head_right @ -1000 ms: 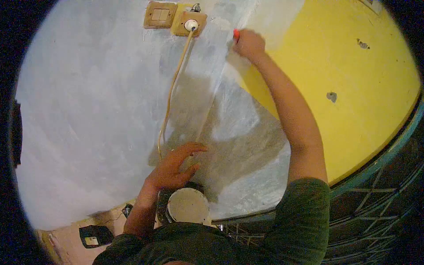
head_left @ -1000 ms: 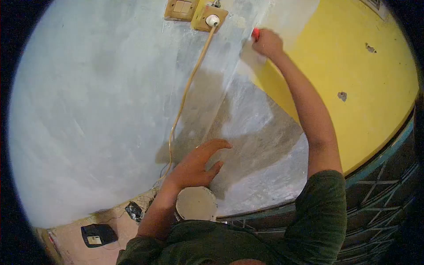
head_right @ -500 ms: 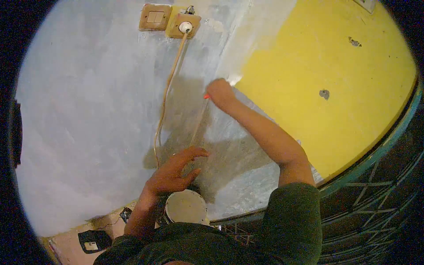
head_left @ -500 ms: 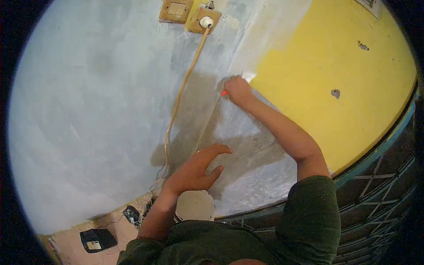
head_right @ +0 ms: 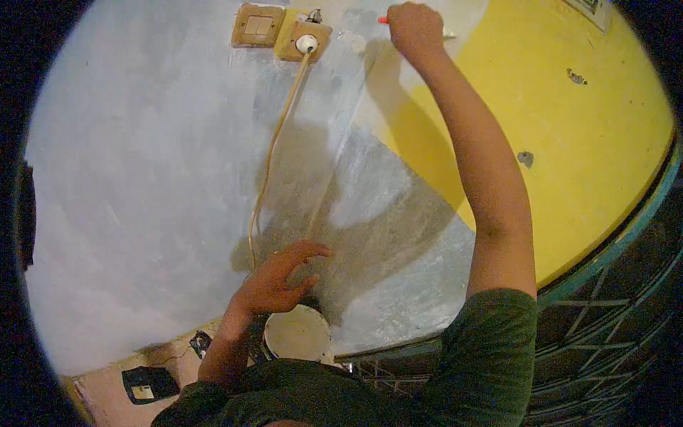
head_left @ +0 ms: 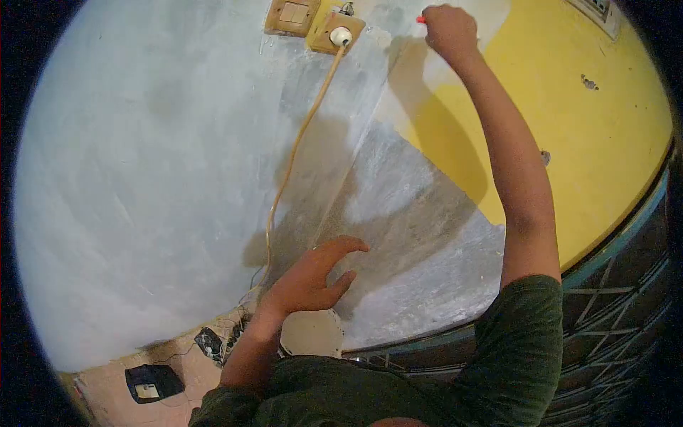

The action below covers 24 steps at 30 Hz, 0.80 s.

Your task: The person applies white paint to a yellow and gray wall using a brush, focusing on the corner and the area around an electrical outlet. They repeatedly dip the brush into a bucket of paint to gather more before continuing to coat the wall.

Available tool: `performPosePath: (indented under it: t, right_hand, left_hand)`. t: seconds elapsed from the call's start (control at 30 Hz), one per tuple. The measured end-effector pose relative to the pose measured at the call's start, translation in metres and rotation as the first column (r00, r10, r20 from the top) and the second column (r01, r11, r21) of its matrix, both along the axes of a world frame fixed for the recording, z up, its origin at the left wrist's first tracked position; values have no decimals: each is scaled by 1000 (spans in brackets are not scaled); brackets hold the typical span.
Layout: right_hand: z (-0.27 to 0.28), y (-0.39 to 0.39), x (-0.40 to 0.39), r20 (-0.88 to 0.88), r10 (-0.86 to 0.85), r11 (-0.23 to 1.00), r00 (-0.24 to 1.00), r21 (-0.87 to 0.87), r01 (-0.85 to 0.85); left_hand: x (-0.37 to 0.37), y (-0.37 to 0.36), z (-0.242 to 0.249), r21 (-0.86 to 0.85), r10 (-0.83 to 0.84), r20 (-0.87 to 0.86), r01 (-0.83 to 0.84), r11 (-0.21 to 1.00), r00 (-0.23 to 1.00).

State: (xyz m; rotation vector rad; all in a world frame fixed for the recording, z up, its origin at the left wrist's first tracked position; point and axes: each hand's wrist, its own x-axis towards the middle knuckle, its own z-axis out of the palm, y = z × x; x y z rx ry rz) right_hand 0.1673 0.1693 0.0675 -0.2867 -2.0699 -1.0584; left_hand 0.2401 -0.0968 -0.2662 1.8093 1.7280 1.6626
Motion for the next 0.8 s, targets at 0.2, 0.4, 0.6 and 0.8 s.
performPosePath:
  t: [0.2,0.4,0.6,0.8]
  right_hand:
    - [-184,51,-13,223,210,978,952,-56,-203]
    - [-229,26,-9,474,109,892,874,-434,124]
    - [-40,67,-22,77,-58,840,995,-534,90]
    - [-14,-6,12,14,57,998,998,32,-58]
  left_hand:
    - [2,8,-2,17,-38,-4,38,999,999]
    - [5,-1,-2,8,-64,29,64,998,998]
    - [1,-1,-4,-26,-24,21,25,999,999]
    - [7,7,-8,-45,-72,21,73,996,997]
